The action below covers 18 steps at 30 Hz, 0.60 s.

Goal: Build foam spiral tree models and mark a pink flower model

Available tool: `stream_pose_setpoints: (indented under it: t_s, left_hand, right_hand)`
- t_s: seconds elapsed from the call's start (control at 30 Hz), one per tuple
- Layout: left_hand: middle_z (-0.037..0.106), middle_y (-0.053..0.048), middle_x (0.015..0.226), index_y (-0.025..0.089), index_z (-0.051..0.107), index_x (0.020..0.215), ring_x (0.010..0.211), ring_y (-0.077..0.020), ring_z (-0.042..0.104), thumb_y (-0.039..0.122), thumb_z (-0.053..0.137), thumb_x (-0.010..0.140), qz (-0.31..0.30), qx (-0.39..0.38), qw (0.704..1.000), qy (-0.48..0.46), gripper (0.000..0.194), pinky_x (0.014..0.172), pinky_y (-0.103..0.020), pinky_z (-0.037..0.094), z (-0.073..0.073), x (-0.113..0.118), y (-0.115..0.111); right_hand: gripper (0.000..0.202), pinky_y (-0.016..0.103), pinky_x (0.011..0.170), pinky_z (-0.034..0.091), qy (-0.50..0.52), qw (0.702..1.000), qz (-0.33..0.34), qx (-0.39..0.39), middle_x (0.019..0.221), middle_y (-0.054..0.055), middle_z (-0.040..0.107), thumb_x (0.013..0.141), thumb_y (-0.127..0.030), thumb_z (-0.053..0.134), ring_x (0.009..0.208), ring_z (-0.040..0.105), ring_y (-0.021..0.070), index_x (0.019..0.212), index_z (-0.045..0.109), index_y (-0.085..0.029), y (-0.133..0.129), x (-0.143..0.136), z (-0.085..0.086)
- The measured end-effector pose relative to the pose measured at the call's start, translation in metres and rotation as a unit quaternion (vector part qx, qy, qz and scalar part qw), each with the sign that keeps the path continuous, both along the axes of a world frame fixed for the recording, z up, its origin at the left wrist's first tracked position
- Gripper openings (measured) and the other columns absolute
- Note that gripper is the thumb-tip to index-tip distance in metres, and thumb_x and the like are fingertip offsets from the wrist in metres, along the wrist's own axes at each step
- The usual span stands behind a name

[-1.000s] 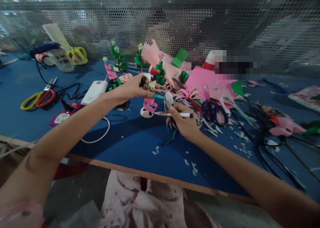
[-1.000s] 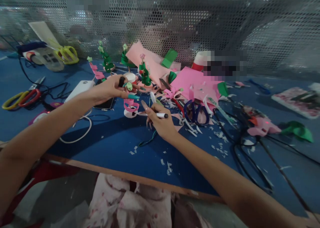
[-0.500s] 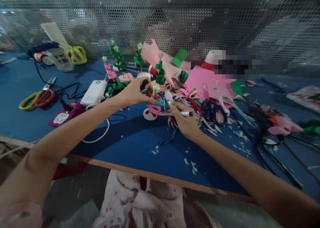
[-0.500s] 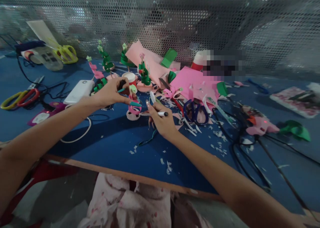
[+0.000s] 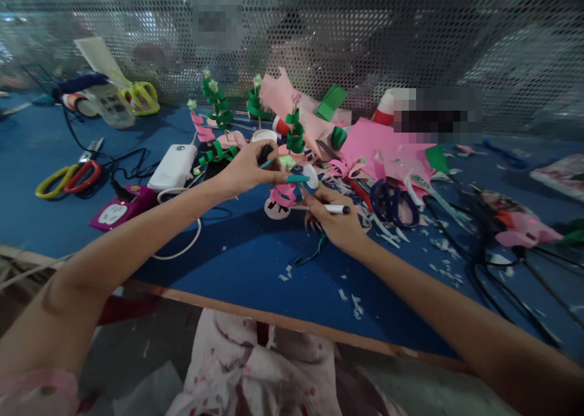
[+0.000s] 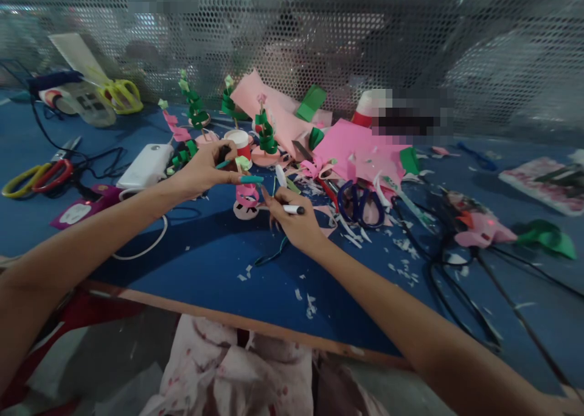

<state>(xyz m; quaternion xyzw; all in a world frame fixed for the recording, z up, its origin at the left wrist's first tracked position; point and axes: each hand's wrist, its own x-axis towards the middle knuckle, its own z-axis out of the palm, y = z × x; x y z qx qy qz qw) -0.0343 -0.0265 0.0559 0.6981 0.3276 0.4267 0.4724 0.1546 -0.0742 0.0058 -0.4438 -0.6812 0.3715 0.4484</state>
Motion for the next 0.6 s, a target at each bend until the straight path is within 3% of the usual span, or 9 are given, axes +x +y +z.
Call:
stream_pose_setpoints:
  t_s: [0.13,0.27,0.6]
  left_hand:
    - [0.043,0.006,0.057,0.019,0.028,0.061,0.056,-0.0068,0.049,0.031,0.082,0.049,-0.002,-0.01,1.0,-0.007,0.056,0.055,-0.024,0.045,-0.0013,0.0012,-0.0008]
    - [0.047,0.004,0.06,0.019,0.029,0.062,0.064,-0.0106,0.053,0.03,0.081,0.05,0.007,-0.014,1.0,-0.002,0.054,0.058,-0.026,0.045,-0.0018,0.0014,-0.0013]
    - [0.045,0.005,0.057,0.019,0.028,0.06,0.059,-0.0087,0.05,0.033,0.082,0.048,0.008,-0.019,1.0,-0.001,0.056,0.06,-0.026,0.047,-0.0007,0.0022,-0.0031]
  right_hand:
    - [0.034,0.025,0.04,0.032,-0.01,0.999,0.018,-0.024,0.044,-0.002,0.051,0.078,-0.04,0.053,0.038,0.043,0.0102,0.053,0.042,-0.021,-0.0006,-0.0005,0.0004]
    - [0.033,0.025,0.042,0.035,-0.002,1.0,-0.009,-0.007,0.044,-0.002,0.051,0.075,-0.034,0.056,0.041,0.047,0.011,0.05,0.039,-0.021,-0.0013,-0.0019,0.0015]
    - [0.036,0.025,0.04,0.036,0.02,0.999,0.004,-0.044,0.044,-0.002,0.053,0.077,-0.039,0.057,0.038,0.046,0.0104,0.051,0.042,-0.021,0.0006,-0.0016,-0.0007]
